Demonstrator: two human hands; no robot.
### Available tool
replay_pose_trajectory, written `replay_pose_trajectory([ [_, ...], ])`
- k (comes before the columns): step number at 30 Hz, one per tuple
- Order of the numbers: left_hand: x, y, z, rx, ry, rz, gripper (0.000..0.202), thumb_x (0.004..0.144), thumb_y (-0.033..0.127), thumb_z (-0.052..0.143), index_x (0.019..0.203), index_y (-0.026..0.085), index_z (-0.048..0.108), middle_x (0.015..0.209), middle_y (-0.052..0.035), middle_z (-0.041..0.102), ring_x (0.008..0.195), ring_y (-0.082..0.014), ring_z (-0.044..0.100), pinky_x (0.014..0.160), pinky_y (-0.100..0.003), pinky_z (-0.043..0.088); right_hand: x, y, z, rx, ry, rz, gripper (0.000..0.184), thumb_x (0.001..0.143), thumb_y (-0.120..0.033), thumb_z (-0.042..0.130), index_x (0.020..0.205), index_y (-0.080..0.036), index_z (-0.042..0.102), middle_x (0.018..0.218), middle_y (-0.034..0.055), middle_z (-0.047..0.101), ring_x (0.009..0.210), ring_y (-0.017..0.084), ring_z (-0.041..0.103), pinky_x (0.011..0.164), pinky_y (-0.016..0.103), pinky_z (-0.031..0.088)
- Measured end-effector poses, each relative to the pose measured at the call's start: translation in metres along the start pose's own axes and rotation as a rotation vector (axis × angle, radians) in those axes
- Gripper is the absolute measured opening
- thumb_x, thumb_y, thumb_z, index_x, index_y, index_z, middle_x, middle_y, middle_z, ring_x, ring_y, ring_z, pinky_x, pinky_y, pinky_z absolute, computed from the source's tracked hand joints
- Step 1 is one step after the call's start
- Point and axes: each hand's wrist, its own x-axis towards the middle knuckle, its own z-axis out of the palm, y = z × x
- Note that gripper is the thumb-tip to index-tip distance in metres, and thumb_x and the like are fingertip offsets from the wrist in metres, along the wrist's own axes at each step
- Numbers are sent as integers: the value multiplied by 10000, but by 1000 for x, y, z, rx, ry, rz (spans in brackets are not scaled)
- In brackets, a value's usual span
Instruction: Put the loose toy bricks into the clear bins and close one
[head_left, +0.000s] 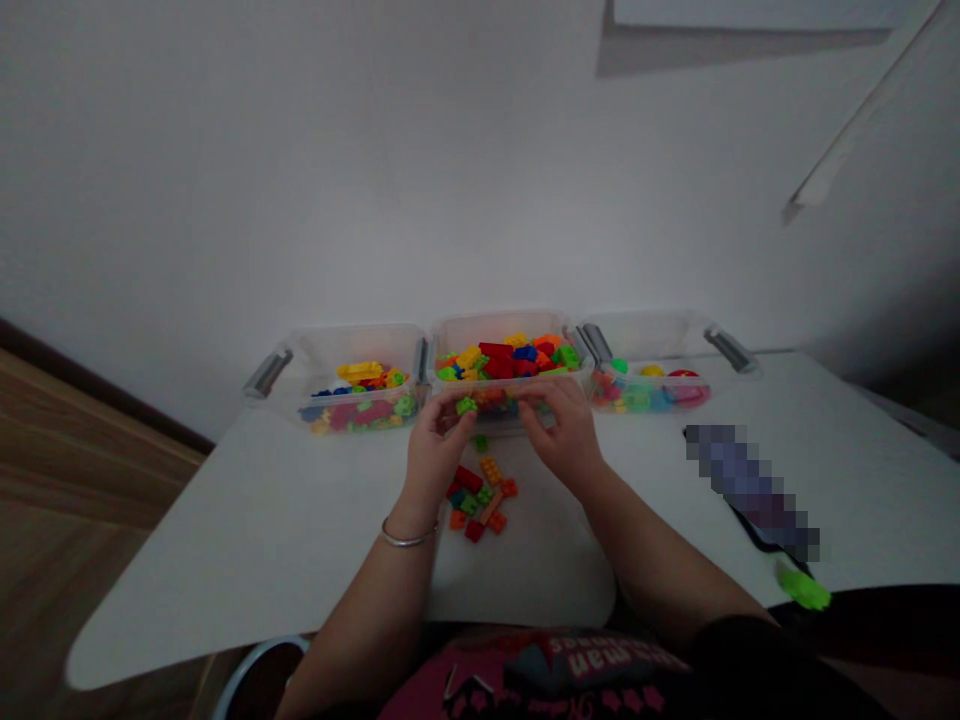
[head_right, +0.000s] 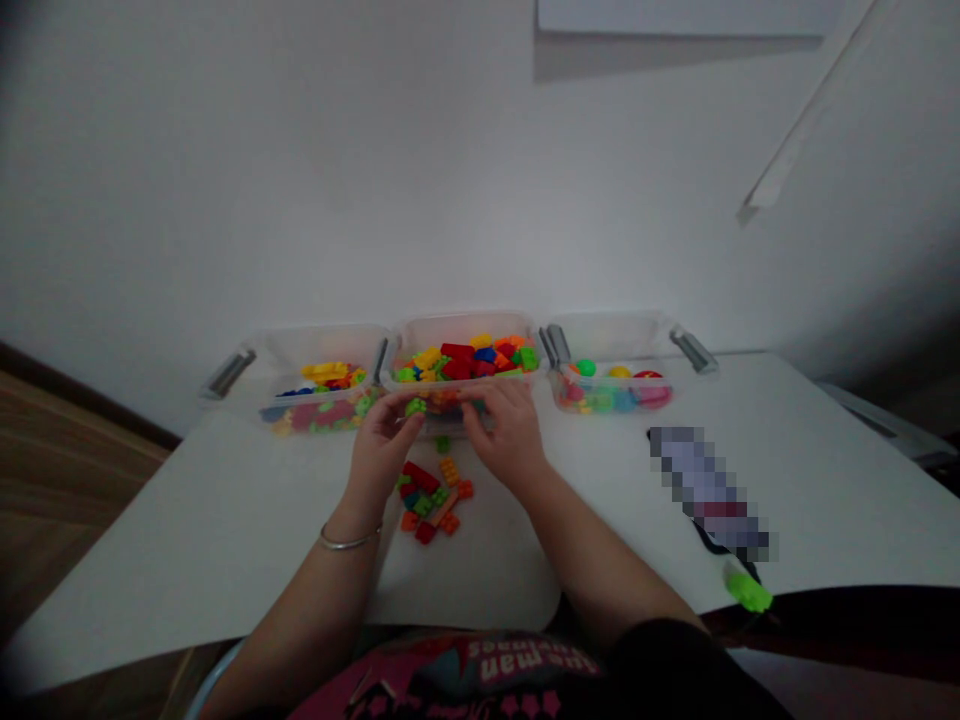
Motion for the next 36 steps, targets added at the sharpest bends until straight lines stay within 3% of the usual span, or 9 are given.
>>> replay_pose_trajectory([
  [5,0,2,-1,57,39,82,294,782,305,671,1052,195,635,1031,-64,666,938,-174,643,801,-295,538,-62,4,17,3,-266,121,229,849,-180,551,1055,-202,648,1127,90,660,1075,235,574,962,423,455],
  [8,-2,5,-1,141,52,157,290,797,295,662,1071,204,632,1046,-61,657,951,-169,637,816,-302,537,-79,15,30,18,-449,213,344,831,-189,580,1172,-167,618,1208,114,633,1154,256,533,1015,448,432],
  [10,-2,7,-2,172,84,203,312,800,291,665,1097,207,617,1057,-62,648,955,-162,632,822,-296,533,-80,23,36,46,-513,266,314,860,-210,561,1163,-163,629,1184,108,652,1142,247,546,1025,446,425],
  [16,15,30,-14,204,144,304,286,821,305,660,1087,210,611,1046,-58,638,947,-151,623,811,-268,516,-78,36,38,102,-529,302,238,887,-221,527,1057,-165,683,1072,98,691,1053,233,597,983,415,450],
  [22,60,58,-21,585,176,456,246,815,304,635,1036,196,638,1008,-47,663,958,-187,613,908,-353,474,-80,37,37,111,-533,303,240,880,-231,532,1059,-189,686,1066,86,696,1051,233,604,980,419,450],
  [26,78,47,-15,840,78,376,218,802,301,629,982,191,684,983,-60,711,962,-243,624,927,-419,444,-80,38,38,121,-528,308,243,871,-220,536,1058,-178,686,1069,92,697,1055,234,606,985,418,447],
  [30,80,34,-10,840,37,288,215,830,301,586,966,184,704,956,-68,729,924,-245,640,900,-411,457,-81,39,38,122,-508,315,242,863,-207,542,1056,-181,686,1068,90,697,1049,231,610,984,416,448],
  [36,76,30,-11,778,93,389,240,849,295,553,1018,171,669,1014,-77,704,983,-227,619,917,-386,451,-79,38,37,128,-507,318,229,868,-211,541,1045,-189,684,1062,82,698,1046,226,610,979,410,451],
])
